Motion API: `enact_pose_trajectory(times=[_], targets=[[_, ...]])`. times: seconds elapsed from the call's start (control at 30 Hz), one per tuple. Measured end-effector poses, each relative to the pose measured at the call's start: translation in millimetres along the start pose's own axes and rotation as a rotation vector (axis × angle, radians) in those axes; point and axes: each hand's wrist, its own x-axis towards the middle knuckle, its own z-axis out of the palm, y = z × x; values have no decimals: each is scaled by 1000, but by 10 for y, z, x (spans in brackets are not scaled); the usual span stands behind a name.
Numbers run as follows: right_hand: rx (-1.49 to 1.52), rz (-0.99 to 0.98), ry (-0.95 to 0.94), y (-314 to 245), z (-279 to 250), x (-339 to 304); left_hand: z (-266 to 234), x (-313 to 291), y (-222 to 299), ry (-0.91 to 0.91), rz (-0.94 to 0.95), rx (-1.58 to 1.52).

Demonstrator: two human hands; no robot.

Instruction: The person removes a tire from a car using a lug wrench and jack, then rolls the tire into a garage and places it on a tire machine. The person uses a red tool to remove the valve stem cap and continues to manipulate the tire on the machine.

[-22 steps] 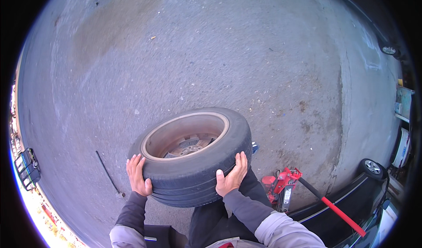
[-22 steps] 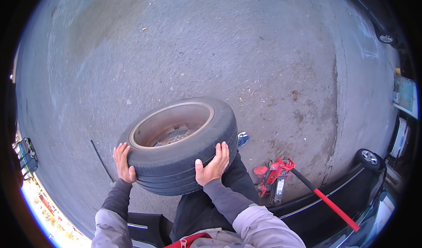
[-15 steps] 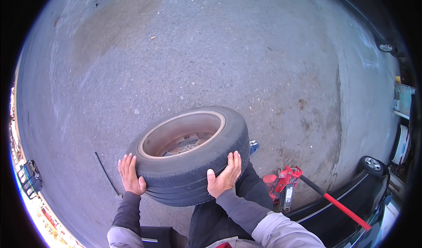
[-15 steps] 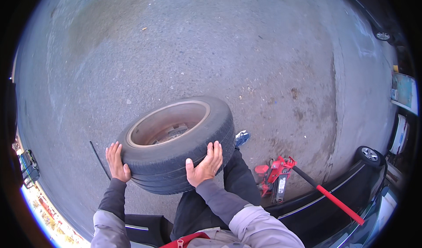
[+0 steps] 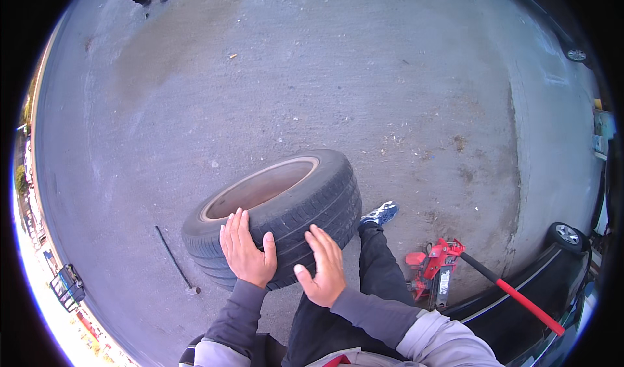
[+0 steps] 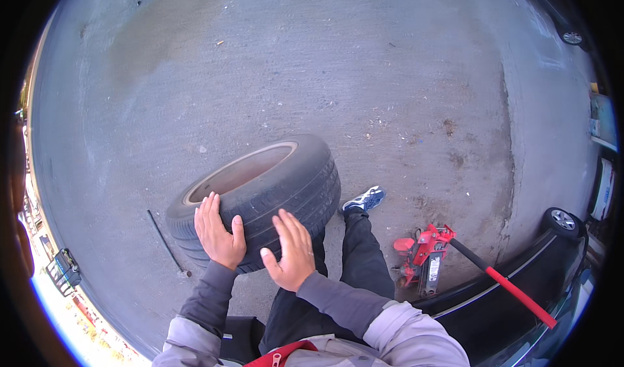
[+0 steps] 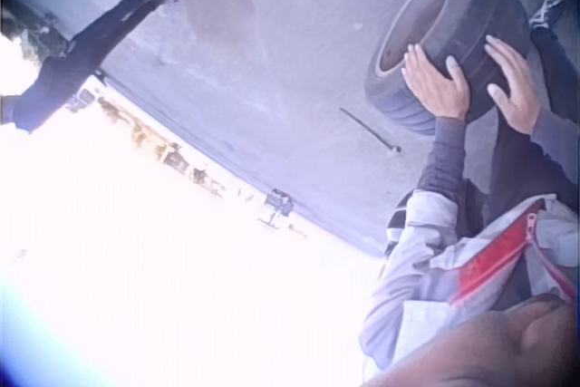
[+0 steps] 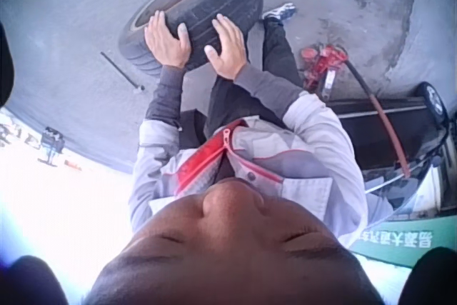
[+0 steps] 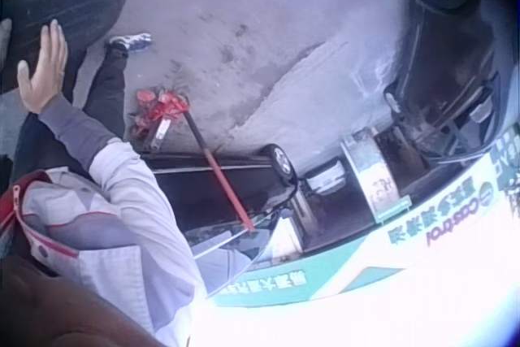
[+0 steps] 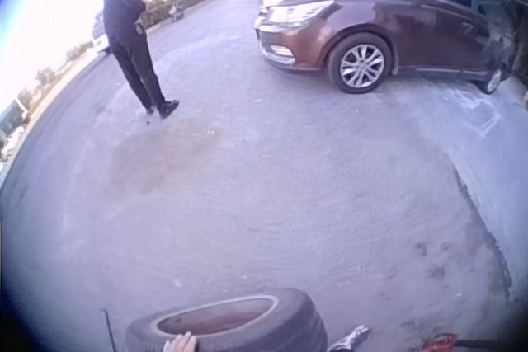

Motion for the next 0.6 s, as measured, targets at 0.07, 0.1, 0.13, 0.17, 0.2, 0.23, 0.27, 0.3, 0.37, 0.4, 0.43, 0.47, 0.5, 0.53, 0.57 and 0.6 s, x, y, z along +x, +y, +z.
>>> enact_pose_trajectory(times=[0.07, 0.1, 0.13, 0.17, 0.2, 0.23, 0.27, 0.3, 0.37, 0.4, 0.43, 0.47, 0.5, 0.53, 0.57, 0.6], targets=[[-48, 103, 10, 117, -58, -93, -42, 32, -210, 3, -14, 31], [-80, 163, -4, 177, -69, -134, -70, 44, -317, 21, 7, 49], [-117, 222, -13, 229, -67, -165, -100, 56, -420, 16, -7, 59], [-129, 261, -41, 268, -58, -195, -123, 78, -519, 22, -1, 68], [-144, 267, -75, 300, -39, -212, -146, 102, -612, 18, -11, 75], [-170, 243, -111, 317, -23, -226, -166, 133, -696, 37, 8, 68], [-190, 236, -154, 326, 0, -230, -180, 168, -774, 44, 2, 79], [-192, 222, -190, 324, 24, -224, -197, 213, -855, 62, 17, 73], [-187, 201, -249, 300, 70, -198, -221, 297, -992, 80, 21, 69], [-194, 182, -266, 281, 94, -175, -228, 342, -1057, 86, 22, 62], [-199, 165, -271, 260, 116, -145, -235, 382, -1109, 93, 26, 54], [-203, 134, -260, 239, 137, -106, -237, 426, -1161, 91, 20, 48], [-212, 151, -285, 216, 149, -71, -242, 462, -1202, 88, 17, 41], [-220, 152, -296, 193, 160, -26, -243, 500, -1240, 83, 11, 38], [-226, 131, -290, 168, 162, 10, -248, 532, -1276, 93, 13, 36], [-229, 147, -316, 145, 161, 50, -247, 566, -1304, 96, 6, 30]])
